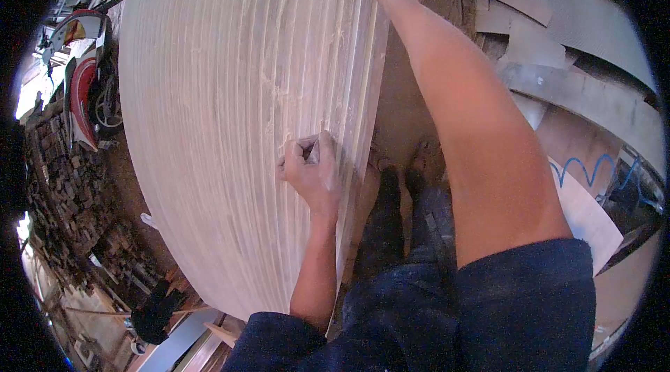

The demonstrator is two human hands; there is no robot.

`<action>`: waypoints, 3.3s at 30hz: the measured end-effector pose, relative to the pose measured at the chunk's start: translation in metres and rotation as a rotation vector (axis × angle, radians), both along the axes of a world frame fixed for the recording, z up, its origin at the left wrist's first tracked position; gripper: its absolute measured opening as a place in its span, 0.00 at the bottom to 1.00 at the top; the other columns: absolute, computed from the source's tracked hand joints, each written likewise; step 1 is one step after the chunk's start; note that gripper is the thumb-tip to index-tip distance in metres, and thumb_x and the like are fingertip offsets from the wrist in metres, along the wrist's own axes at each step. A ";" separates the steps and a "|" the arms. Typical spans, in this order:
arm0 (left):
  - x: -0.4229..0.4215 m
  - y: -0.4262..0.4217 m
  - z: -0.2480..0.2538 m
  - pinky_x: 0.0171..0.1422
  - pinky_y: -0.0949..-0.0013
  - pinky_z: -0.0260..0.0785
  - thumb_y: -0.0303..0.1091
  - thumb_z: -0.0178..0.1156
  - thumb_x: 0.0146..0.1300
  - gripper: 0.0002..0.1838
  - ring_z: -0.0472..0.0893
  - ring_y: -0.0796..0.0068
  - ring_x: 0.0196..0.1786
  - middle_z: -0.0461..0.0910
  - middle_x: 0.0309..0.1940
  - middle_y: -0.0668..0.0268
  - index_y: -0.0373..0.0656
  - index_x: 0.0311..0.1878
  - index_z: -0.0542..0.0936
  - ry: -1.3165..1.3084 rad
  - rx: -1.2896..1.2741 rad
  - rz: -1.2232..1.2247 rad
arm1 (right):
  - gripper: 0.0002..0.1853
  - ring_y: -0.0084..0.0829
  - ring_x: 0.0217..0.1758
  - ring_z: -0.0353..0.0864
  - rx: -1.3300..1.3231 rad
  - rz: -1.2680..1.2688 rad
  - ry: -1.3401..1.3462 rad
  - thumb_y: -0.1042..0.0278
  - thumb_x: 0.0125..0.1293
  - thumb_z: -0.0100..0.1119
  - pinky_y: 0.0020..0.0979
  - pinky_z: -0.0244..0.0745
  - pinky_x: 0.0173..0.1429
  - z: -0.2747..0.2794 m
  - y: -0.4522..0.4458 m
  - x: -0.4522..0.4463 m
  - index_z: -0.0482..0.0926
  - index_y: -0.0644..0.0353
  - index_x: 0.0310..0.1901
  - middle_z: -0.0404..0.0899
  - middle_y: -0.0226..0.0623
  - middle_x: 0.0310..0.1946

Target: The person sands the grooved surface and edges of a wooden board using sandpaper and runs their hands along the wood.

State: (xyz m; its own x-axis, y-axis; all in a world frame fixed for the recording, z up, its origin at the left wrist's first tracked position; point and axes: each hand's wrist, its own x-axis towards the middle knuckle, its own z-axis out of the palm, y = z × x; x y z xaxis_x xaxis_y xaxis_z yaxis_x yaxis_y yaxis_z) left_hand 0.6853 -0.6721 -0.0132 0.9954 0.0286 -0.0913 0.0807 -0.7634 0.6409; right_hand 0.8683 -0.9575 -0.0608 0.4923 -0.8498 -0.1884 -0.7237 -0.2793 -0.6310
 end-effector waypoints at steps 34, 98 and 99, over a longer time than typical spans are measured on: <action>0.005 -0.008 -0.001 0.70 0.58 0.49 0.38 0.69 0.63 0.10 0.72 0.70 0.34 0.77 0.24 0.69 0.42 0.33 0.81 -0.027 0.033 -0.012 | 0.44 0.58 0.62 0.79 -0.014 -0.015 0.000 0.32 0.74 0.34 0.49 0.72 0.68 -0.005 -0.004 -0.001 0.83 0.73 0.51 0.80 0.67 0.53; 0.020 -0.006 0.001 0.68 0.55 0.53 0.35 0.70 0.61 0.10 0.75 0.68 0.33 0.79 0.26 0.66 0.43 0.30 0.79 -0.154 0.053 -0.171 | 0.42 0.58 0.62 0.79 -0.013 -0.043 0.000 0.34 0.75 0.35 0.47 0.73 0.68 -0.006 -0.004 0.001 0.84 0.74 0.47 0.81 0.69 0.50; 0.017 -0.001 0.001 0.68 0.55 0.53 0.35 0.70 0.61 0.10 0.75 0.68 0.33 0.79 0.26 0.66 0.43 0.30 0.79 -0.154 0.056 -0.173 | 0.42 0.58 0.62 0.79 -0.008 -0.041 -0.003 0.35 0.75 0.35 0.47 0.73 0.68 -0.006 -0.005 0.001 0.84 0.74 0.47 0.81 0.69 0.50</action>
